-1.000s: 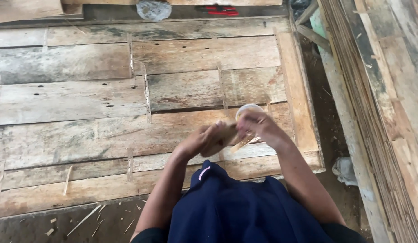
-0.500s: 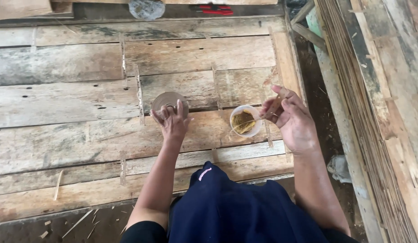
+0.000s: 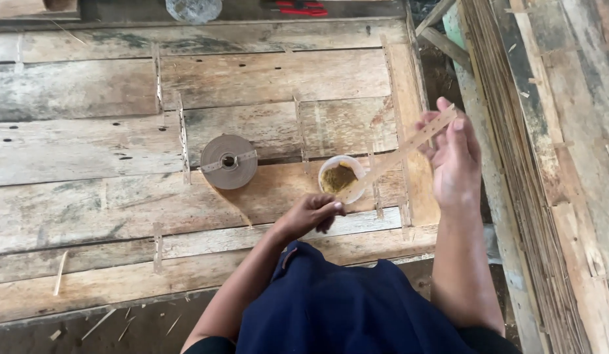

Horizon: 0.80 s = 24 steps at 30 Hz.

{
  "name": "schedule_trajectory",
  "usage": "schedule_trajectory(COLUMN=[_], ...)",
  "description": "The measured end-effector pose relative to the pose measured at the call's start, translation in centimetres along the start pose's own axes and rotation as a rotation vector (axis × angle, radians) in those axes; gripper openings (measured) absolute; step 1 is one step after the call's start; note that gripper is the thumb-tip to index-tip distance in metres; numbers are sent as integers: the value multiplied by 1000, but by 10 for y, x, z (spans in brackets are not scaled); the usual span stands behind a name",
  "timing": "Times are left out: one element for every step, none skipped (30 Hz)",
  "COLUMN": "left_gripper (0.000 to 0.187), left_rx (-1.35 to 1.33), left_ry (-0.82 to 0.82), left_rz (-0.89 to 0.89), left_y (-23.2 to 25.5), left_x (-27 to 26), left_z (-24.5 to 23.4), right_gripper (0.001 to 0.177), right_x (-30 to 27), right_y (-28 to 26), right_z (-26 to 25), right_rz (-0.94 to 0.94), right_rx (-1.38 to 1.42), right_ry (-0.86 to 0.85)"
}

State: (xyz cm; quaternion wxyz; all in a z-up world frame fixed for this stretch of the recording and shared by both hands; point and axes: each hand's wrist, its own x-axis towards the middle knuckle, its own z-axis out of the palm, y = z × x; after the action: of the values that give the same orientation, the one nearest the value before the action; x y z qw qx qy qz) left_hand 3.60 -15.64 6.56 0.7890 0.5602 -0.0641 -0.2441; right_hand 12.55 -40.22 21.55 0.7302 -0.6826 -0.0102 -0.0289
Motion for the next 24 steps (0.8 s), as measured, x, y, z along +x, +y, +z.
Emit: schedule_trajectory(left_gripper=[27,29,32,32,33,34,34,34,35,35,35,36,36,33,31,31,29,28,28,28,28,28,28,28], left_rx=[-4,-15,-24,-26,-28,-31,-39,-52,-64,-70,-89,-108,-110,-121,-127,-125,-51,22,26,45,65,69,115,161], left_ry=[7,54,106,118,177,236,248,309,370,383,448,513,521,563,602,607,629,652,653,668,686,688,723,757], left_rz=[-9,-45,-79,-84,-148,-212,-218,-229,-240,-246,-255,-264,-275,-289,-293,-295,-313,-332,-334,-342,-348,-347,-349,-350], left_y=[-9,-19,-27,-29,-31,-33,-48,-63,-77,-80,-83,-86,-87,-88,-87,-92,-96,-100,-102,-104,-105,-103,-103,-102], left_x=[0,-1,-1,4,8,12,21,30,38,41,42,43,42,41,45,47,51,54,55,56,57,61,61,62], left_z=[-1,-3,-5,-4,-1,2,3,3,4,3,1,-1,-1,0,-1,-1,-2,-3,-3,-4,-6,-6,-4,-2], right_gripper=[62,49,41,41,45,50,50,53,58,58,61,70,70,64,70,70,58,49,49,65,89,89,89,89], right_x=[12,24,37,51,64,76,79,81,84,86,86,86,74,61,52,31,11,-10,-21,-31,-40,-38,-38,-39], right_y=[16,32,49,70,91,113,123,134,144,146,149,153,155,156,155,175,194,212,224,236,248,250,252,254], right_z=[-10,-20,-28,-36,-44,-51,-49,-47,-44,-47,-48,-50,-44,-37,-31,-20,-9,2,2,1,2,3,3,3], right_rz=[11,-157,-331,-326,-99,137,140,187,234,234,238,243,251,-195,-630,-628,-696,-758,-756,-616,-472,-475,-511,-548], right_rx=[2,-381,-761,-755,-1089,-1415,-1417,-1495,-1571,-1572,-1545,-1517,-1515,-1363,-1165,-1160,-1151,-1128,-1125,-1217,-1299,-1295,-1298,-1300], right_ry=[-3,55,101,90,77,59,43,-5,-54,-72,13,98,85,38,-1,-3,-278,-553,-551,-712,-871,-869,-858,-846])
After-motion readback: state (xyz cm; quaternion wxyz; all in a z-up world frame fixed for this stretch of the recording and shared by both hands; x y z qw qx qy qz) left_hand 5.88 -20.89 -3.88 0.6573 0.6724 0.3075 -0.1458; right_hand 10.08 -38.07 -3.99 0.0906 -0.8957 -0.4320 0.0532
